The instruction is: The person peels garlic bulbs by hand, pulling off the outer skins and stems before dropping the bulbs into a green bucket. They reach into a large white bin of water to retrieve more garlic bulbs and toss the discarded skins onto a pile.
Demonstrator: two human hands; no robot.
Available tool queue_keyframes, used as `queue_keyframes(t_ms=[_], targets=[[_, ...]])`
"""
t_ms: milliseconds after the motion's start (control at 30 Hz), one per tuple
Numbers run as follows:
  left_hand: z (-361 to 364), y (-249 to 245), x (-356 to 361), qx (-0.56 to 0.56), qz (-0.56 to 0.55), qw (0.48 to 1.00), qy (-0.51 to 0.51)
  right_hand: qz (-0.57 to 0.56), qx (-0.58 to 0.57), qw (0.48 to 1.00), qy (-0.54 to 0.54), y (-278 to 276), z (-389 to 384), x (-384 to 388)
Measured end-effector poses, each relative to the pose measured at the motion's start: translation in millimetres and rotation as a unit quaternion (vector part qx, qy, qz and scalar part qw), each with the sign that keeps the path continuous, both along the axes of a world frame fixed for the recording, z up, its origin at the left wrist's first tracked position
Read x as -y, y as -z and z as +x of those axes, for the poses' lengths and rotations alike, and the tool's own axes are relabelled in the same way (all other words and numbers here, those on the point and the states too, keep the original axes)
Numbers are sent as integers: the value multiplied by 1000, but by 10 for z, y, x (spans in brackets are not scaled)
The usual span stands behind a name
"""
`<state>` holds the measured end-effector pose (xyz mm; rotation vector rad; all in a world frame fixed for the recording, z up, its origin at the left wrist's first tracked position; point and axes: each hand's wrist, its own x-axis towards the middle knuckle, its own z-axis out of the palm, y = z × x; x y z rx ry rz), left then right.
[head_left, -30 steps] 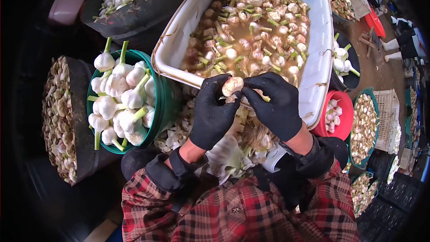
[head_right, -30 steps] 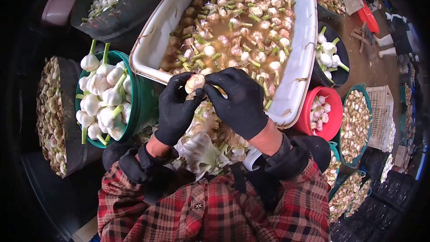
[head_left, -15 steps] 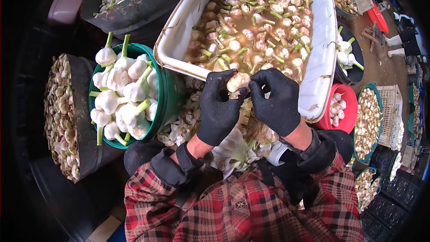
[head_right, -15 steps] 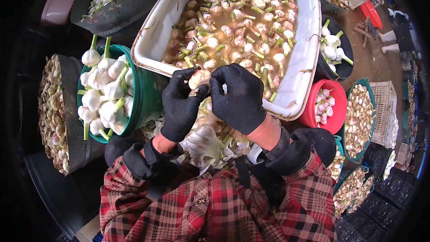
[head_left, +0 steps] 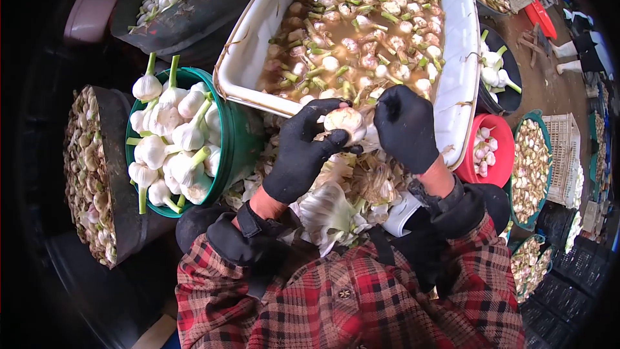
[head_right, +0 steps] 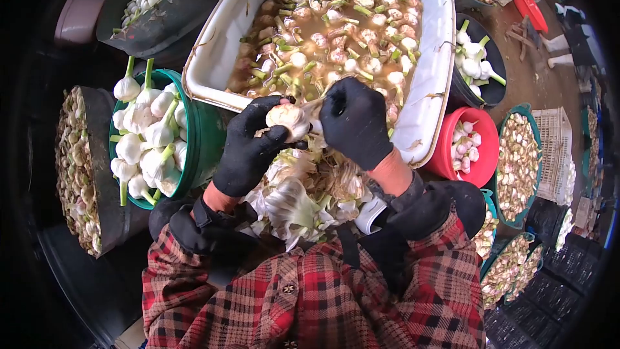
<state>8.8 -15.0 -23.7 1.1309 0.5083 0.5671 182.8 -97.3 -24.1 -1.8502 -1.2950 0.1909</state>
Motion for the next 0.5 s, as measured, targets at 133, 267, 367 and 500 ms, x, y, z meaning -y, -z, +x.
queue_keyframes(t_ms=[133, 267, 367, 500], targets=[[-16, -16, -66, 45, -104, 993, 15, -4, 18, 999, 29, 97, 183, 4], [-32, 100, -135, -78, 248, 966, 2, 90, -8, 993, -82, -182, 116, 5], [-16, 55, -123, -89, 230, 968, 40, 81, -20, 989, -118, -199, -21, 10], [29, -25, -8, 56, -196, 979, 19, 52, -37, 992, -110, -142, -75, 22]])
